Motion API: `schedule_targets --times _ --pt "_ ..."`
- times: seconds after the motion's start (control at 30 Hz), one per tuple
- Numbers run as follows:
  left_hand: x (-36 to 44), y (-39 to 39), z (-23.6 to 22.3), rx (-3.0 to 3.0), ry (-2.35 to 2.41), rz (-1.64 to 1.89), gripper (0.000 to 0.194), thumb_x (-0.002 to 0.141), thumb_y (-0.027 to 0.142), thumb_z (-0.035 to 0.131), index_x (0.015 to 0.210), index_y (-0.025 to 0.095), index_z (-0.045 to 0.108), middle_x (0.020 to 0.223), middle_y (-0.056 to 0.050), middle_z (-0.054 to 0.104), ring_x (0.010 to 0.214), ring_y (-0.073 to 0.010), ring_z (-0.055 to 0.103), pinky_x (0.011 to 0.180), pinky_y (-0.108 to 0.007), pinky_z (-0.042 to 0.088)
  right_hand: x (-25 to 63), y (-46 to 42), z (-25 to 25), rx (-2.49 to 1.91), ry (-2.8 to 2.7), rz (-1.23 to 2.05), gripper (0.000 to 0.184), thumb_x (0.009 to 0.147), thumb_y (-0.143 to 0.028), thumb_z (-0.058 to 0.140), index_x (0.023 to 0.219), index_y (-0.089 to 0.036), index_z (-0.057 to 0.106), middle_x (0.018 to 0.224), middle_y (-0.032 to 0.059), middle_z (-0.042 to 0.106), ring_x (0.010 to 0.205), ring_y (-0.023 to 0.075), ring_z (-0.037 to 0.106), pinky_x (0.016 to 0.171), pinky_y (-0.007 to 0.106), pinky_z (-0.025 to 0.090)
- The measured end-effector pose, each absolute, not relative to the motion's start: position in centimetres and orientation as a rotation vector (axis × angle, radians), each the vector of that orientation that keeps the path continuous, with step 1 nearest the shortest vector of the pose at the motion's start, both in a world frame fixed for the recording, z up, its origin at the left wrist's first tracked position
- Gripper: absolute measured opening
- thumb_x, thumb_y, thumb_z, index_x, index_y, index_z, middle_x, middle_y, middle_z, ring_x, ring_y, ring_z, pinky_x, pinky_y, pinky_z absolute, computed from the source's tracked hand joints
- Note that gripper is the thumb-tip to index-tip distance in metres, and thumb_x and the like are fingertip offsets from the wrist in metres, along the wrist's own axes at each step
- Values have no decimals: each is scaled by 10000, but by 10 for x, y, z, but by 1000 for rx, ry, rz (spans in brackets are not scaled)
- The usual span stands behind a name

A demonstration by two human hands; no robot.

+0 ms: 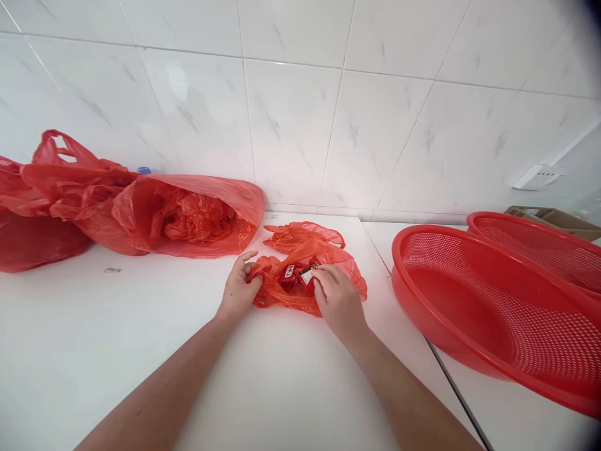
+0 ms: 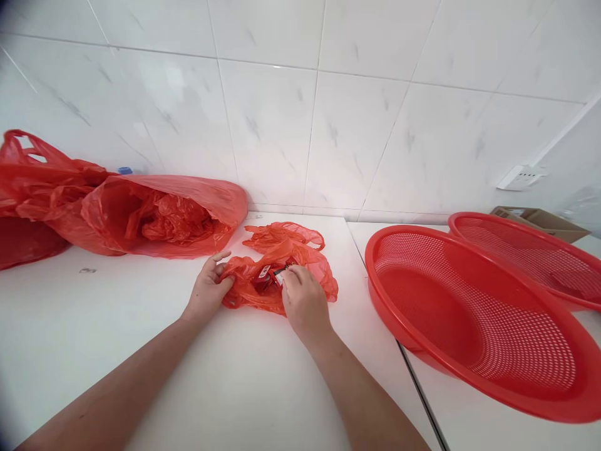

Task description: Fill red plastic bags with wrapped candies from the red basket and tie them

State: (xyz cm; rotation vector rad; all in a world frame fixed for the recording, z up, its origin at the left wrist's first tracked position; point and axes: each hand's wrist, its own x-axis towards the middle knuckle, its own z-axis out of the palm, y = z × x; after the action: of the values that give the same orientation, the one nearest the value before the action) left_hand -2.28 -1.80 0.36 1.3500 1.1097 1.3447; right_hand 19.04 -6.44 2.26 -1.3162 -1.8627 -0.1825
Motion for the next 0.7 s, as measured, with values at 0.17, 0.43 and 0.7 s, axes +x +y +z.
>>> schedule_targets --times 0.17,0.43,0.7 --pt "-19 -23 2 1462 1111 1332 565 724 175 530 1267 230 384 948 -39 610 838 -157 609 746 -303 488 179 -49 -2 -1630 -1833 -25 520 712 -305 666 1187 -177 499 1155 126 538 1048 276 504 841 418 469" --pt "-24 -19 -7 1637 1430 1375 560 751 150 462 1293 276 403 1118 -43 572 783 -128 574 705 -279 474 195 -52 2 -1565 -1790 52 291 766 -196 558 1056 -222 562 999 68 562 911 214 533 749 360 477" --pt "-26 -19 0 1980 1537 1595 522 764 159 518 1273 218 419 1255 -111 478 1130 -220 489 949 -408 412 199 -73 27 -1281 -1533 288 149 797 -279 561 936 -225 564 898 38 555 839 178 517 760 350 458"
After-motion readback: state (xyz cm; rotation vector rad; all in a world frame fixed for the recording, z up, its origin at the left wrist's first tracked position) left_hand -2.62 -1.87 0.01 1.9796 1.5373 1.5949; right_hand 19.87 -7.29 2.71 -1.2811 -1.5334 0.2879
